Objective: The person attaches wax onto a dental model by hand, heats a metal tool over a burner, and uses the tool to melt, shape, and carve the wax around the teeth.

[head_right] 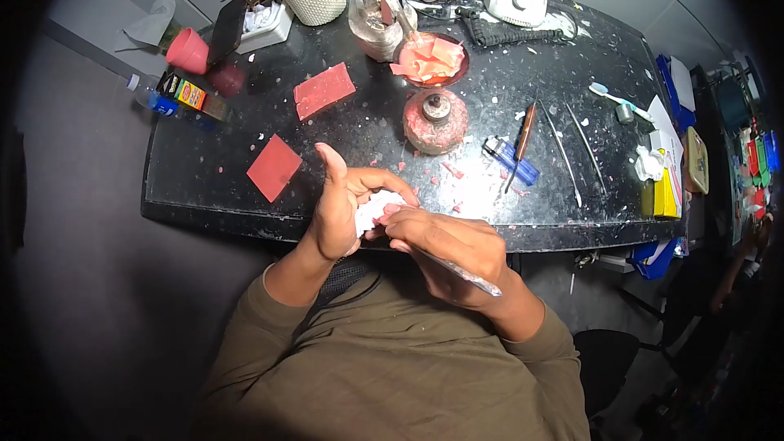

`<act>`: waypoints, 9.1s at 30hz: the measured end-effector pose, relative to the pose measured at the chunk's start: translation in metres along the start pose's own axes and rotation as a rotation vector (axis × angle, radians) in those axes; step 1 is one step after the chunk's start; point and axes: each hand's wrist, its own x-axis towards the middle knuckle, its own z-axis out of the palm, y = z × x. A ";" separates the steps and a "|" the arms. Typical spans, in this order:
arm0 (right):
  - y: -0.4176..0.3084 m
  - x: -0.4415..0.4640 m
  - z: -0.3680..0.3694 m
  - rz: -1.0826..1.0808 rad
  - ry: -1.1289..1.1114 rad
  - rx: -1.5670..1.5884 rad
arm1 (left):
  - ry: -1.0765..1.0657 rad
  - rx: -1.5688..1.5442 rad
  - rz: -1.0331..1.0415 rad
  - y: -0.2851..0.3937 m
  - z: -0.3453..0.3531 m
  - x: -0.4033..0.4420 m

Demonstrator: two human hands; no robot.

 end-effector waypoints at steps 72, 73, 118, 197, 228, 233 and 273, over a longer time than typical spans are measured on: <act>-0.004 -0.001 -0.019 -0.015 -0.056 -0.109 | -0.330 -0.143 0.034 -0.004 -0.015 -0.007; -0.004 -0.001 -0.018 -0.015 -0.055 -0.109 | -0.332 -0.183 0.015 -0.002 -0.014 -0.007; 0.003 -0.006 -0.011 -0.063 0.027 -0.005 | -0.314 -0.358 -0.134 -0.004 -0.016 0.000; 0.003 -0.024 -0.007 -0.156 0.066 0.016 | -0.524 -0.695 -0.148 -0.012 -0.017 0.001; -0.005 -0.014 -0.011 -0.040 0.026 0.060 | -0.504 -0.345 -0.002 -0.011 -0.020 -0.002; -0.004 -0.014 -0.010 -0.041 0.018 0.055 | -0.513 -0.371 -0.014 -0.011 -0.020 -0.002; -0.005 -0.014 -0.017 -0.007 -0.037 0.059 | -0.410 -0.132 0.023 -0.004 -0.013 -0.009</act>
